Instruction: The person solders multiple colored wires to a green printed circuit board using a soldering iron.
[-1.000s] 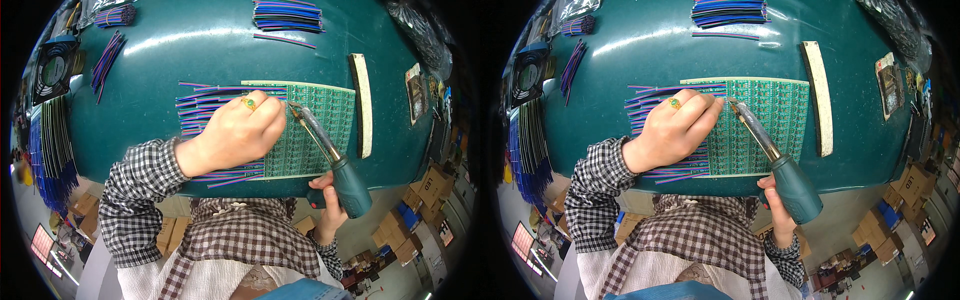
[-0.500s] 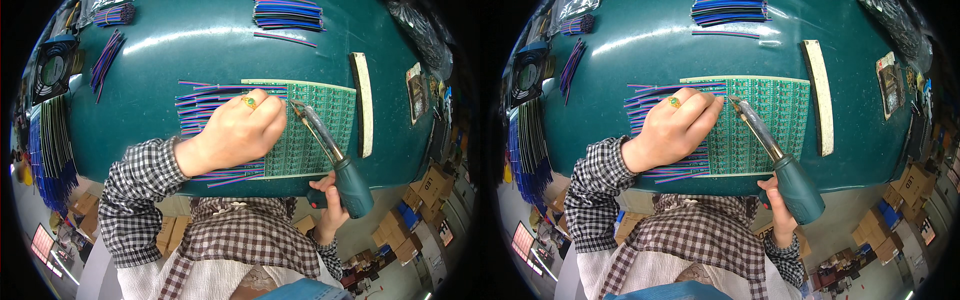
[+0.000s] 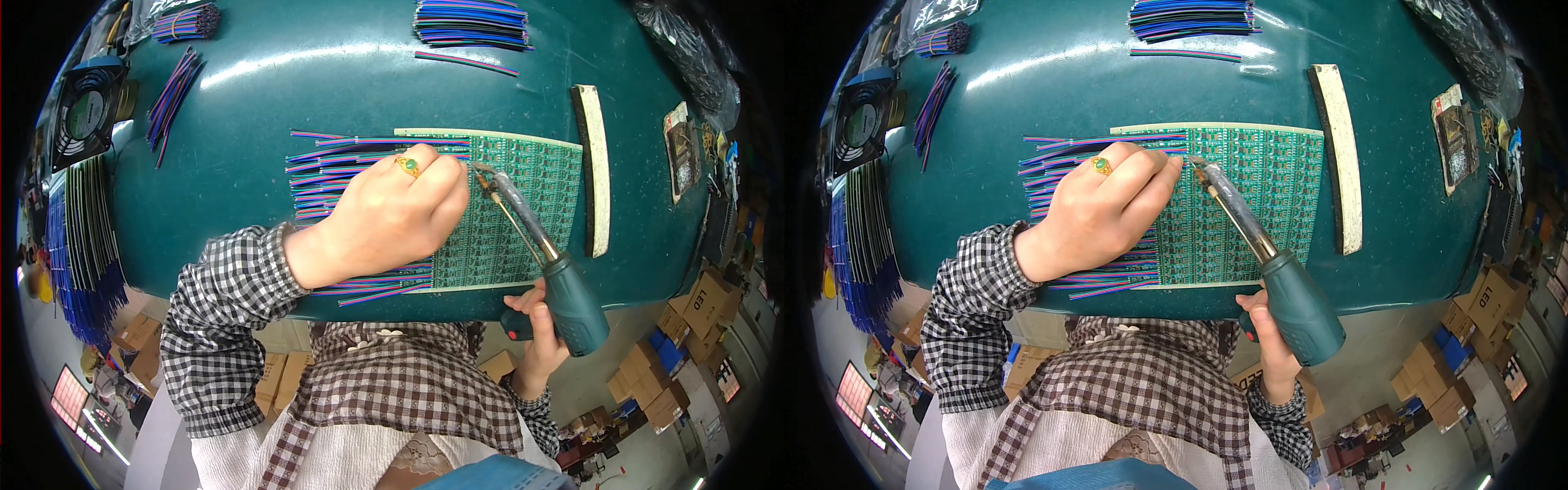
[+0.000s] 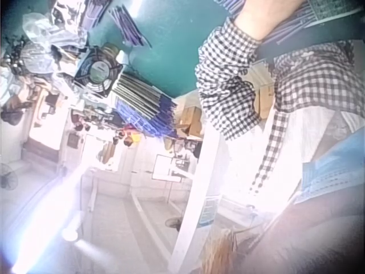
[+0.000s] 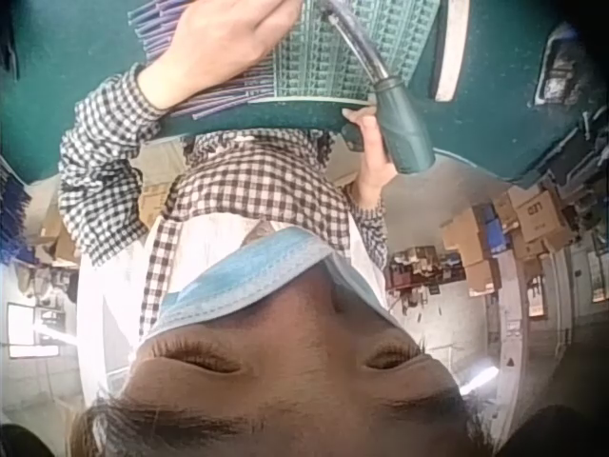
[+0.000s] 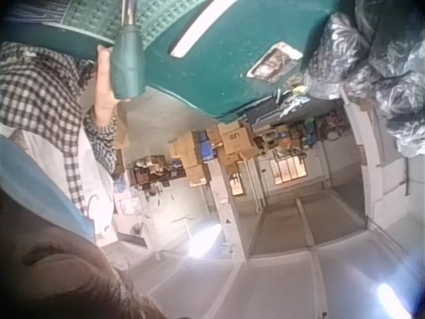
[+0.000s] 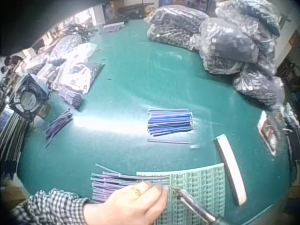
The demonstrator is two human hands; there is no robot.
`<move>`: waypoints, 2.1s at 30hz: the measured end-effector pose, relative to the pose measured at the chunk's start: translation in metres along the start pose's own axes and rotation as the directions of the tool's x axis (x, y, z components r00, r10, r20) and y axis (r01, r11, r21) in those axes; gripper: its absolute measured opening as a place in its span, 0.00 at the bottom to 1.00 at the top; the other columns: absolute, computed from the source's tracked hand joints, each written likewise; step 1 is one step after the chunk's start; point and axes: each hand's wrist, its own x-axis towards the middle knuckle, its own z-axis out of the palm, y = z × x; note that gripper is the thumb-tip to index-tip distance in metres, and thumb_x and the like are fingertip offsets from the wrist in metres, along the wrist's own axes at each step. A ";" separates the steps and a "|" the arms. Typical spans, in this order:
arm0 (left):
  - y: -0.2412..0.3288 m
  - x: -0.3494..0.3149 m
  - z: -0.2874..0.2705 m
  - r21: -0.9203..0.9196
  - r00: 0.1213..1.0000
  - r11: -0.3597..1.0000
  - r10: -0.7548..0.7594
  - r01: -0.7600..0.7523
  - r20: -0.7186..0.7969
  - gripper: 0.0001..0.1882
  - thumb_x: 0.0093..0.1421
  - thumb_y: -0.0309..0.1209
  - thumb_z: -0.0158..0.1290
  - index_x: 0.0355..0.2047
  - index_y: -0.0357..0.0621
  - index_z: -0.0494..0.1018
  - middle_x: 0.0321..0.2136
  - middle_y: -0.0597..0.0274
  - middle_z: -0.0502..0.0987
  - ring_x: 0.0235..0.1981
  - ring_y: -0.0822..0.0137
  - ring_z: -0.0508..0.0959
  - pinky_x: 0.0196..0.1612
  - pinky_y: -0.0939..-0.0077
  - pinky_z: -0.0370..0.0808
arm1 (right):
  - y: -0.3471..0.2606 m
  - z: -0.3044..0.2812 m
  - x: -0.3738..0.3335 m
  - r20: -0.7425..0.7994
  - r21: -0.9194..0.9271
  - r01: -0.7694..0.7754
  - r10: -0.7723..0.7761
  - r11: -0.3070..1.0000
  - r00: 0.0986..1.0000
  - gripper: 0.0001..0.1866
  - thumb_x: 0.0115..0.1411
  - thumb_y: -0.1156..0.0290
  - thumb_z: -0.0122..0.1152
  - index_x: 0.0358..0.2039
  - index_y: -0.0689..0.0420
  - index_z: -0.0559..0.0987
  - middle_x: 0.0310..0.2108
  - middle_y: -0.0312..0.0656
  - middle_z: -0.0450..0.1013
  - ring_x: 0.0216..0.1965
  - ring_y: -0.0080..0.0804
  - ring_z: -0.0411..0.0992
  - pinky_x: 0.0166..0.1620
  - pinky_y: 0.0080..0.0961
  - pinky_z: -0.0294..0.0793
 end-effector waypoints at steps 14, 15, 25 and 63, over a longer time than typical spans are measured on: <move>0.000 0.000 0.000 0.000 1.000 1.000 -0.009 0.009 0.003 0.16 0.48 0.23 0.56 0.39 0.31 0.76 0.32 0.60 0.71 0.31 0.66 0.75 0.30 0.77 0.75 | -0.006 0.001 0.004 0.000 0.064 0.092 -0.092 0.994 0.996 0.12 0.59 0.75 0.57 0.41 0.72 0.75 0.33 0.49 0.74 0.35 0.39 0.76 0.38 0.34 0.82; 0.000 0.000 0.000 0.004 1.000 1.000 -0.007 0.007 0.007 0.16 0.48 0.23 0.56 0.39 0.31 0.76 0.32 0.60 0.71 0.31 0.66 0.75 0.30 0.77 0.75 | -0.006 0.001 0.004 0.000 0.064 0.091 -0.092 0.994 0.996 0.12 0.59 0.75 0.57 0.41 0.72 0.75 0.33 0.49 0.74 0.35 0.39 0.76 0.38 0.34 0.82; -0.004 0.003 -0.003 -0.063 1.000 0.998 0.001 0.001 0.029 0.16 0.47 0.24 0.56 0.38 0.32 0.76 0.32 0.59 0.71 0.31 0.65 0.75 0.30 0.76 0.75 | 0.002 -0.006 0.004 0.054 0.052 0.094 -0.097 0.994 0.994 0.13 0.59 0.73 0.57 0.40 0.71 0.74 0.31 0.48 0.72 0.32 0.37 0.74 0.37 0.36 0.81; -0.004 0.006 -0.005 -0.103 0.999 0.994 -0.028 0.033 0.046 0.16 0.45 0.24 0.55 0.37 0.33 0.76 0.31 0.60 0.71 0.31 0.64 0.74 0.32 0.75 0.76 | 0.005 -0.008 0.002 0.033 0.038 0.096 -0.097 0.995 0.995 0.16 0.60 0.72 0.56 0.43 0.72 0.72 0.30 0.46 0.70 0.30 0.34 0.72 0.36 0.36 0.81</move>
